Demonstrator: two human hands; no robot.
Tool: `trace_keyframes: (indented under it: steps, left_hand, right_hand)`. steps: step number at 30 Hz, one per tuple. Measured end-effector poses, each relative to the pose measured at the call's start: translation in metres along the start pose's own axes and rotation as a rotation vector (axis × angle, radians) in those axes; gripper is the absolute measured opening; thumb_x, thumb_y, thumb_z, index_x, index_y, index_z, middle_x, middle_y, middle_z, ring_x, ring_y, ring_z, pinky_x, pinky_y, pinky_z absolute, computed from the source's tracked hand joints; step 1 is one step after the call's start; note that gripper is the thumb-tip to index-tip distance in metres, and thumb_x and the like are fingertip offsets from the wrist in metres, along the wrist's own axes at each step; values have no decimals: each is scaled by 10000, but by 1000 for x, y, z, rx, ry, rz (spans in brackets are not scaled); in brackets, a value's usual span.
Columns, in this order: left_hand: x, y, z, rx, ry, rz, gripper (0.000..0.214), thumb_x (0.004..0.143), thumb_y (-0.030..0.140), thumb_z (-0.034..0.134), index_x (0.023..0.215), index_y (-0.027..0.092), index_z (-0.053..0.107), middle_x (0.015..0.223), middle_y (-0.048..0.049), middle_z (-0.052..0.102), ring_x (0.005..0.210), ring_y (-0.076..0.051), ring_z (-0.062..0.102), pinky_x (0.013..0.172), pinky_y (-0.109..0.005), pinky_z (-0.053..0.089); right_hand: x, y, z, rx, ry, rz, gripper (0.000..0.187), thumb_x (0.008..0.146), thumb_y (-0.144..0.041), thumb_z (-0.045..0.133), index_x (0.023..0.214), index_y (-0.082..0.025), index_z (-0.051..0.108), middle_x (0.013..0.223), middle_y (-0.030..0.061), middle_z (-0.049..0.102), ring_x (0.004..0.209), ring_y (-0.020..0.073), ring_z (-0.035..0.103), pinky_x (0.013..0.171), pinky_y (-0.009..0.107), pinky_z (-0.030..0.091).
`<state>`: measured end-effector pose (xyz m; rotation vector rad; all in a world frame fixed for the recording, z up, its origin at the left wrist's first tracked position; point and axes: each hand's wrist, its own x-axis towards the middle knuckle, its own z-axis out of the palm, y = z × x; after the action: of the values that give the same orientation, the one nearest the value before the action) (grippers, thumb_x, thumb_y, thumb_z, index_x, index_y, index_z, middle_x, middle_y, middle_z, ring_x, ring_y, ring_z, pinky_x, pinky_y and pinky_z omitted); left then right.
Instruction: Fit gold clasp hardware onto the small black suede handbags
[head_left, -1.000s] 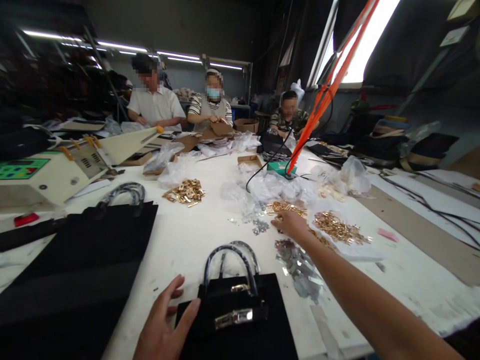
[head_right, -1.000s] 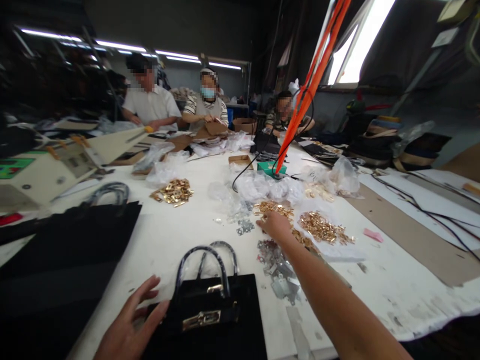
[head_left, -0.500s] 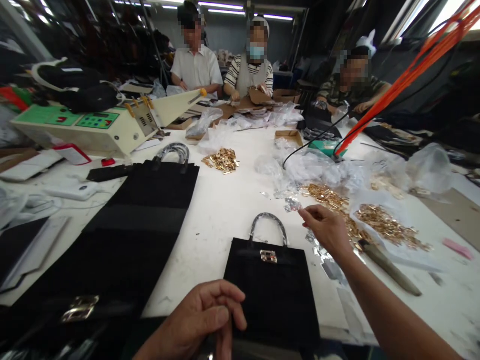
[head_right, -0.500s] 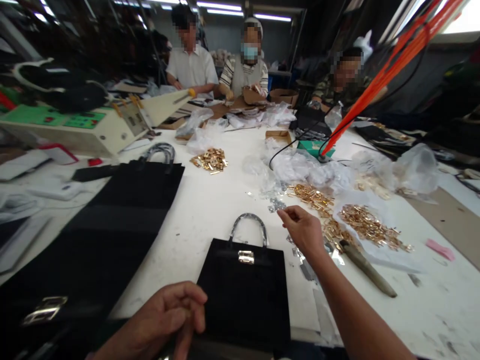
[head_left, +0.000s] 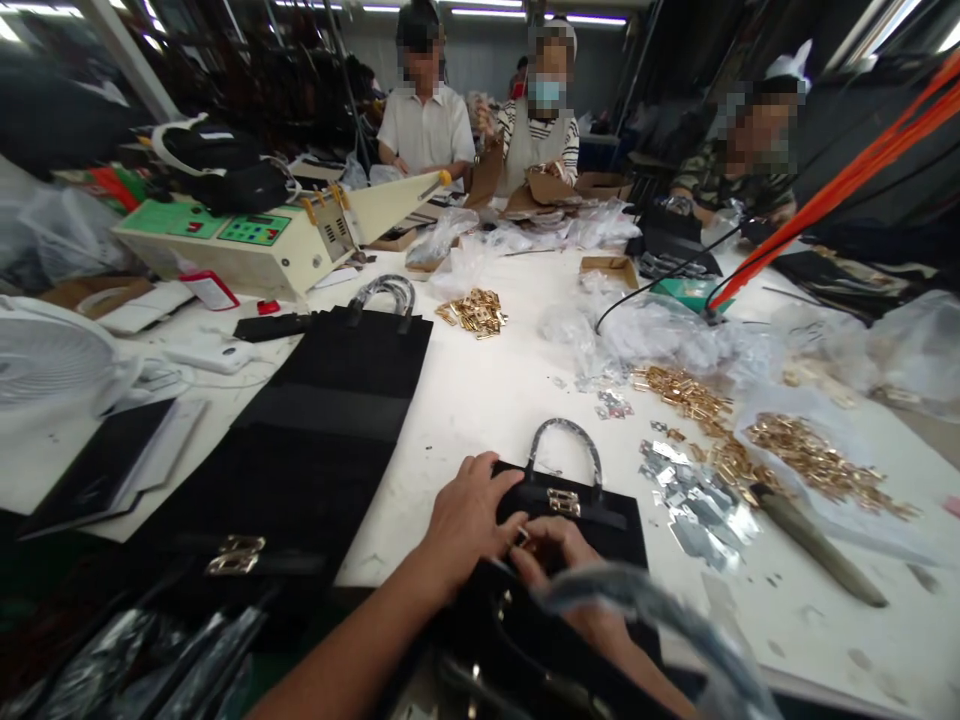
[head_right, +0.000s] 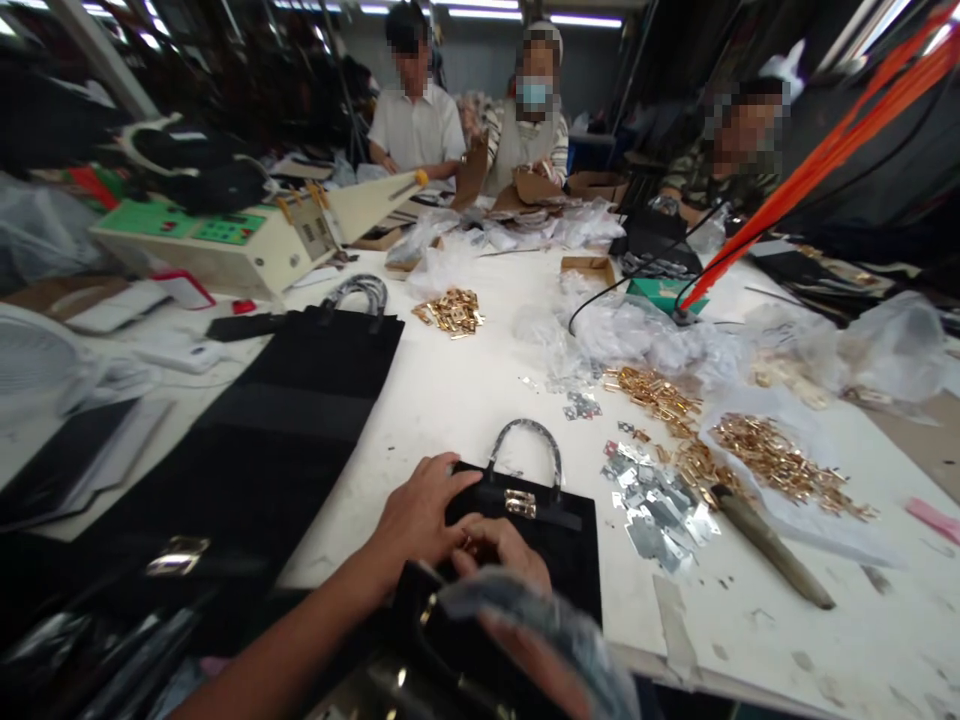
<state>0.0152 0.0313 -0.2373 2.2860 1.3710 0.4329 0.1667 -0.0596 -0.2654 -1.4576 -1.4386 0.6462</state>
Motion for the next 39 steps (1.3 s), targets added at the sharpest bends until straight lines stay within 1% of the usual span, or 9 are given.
trace_keyframes:
  steps: [4,9,12,14,16,19,22,29,39]
  left_hand:
    - [5,4,7,-55,52,-2,228,787,299,796,988,262,696,1383,-83,571,1251,-334,553,967,-488,530]
    - [-12,-1,12,-497,228,-113,162,799,197,714,825,224,556,1263,-80,612,1223,-264,581,1047,-429,461]
    - [-24,1,14,-867,399,-331,119,873,295,668,929,222,592,1301,-97,650,1206,-250,622,1063,-418,452]
    - [-30,5,13,-1130,459,-514,329,866,364,712,1143,218,610,1242,-100,707,1124,-246,680,1011,-401,497]
    - [-35,10,10,-1369,388,-604,498,835,401,772,1261,198,613,1102,-92,761,1016,-250,722,929,-380,540]
    - [-40,13,6,-1559,235,-590,413,831,445,791,1120,160,715,946,-87,775,862,-239,732,809,-347,559]
    - [-43,13,8,-1564,281,-617,353,817,457,804,998,161,738,872,-59,758,792,-203,710,776,-314,545]
    - [-40,11,15,-1454,370,-652,340,813,458,790,1016,192,732,881,-18,731,869,-187,678,842,-299,504]
    - [-44,15,6,-1273,321,-554,303,857,467,728,1010,206,750,998,-53,770,1009,-253,695,945,-361,510]
  right_hand:
    - [-21,-13,1,44,-21,-148,85,933,-230,672,1007,-265,649,856,0,720,741,164,699,689,252,576]
    - [-8,1,1,126,89,84,126,938,-301,696,1050,-251,664,968,23,733,855,177,723,774,285,597]
    - [1,8,1,163,72,180,241,939,-346,697,1156,-247,663,1003,33,736,860,184,737,788,309,608]
    - [4,6,1,140,54,157,264,932,-346,699,1175,-243,676,988,33,738,845,183,735,763,304,607]
    - [7,0,0,103,31,114,245,933,-338,691,1157,-239,696,953,28,742,806,175,726,705,284,595]
    - [12,-9,-2,15,-29,57,206,938,-319,675,1123,-239,716,907,16,737,747,159,698,630,262,560]
    - [17,-15,-4,-71,-88,-5,181,935,-284,665,1100,-241,725,869,2,725,697,144,666,618,258,539]
    - [25,-27,1,-137,-106,41,171,911,-282,660,1050,-220,736,813,4,726,658,152,664,629,274,544]
    - [35,-36,10,-165,-112,100,193,906,-330,654,1039,-209,726,804,27,745,666,186,686,665,314,555]
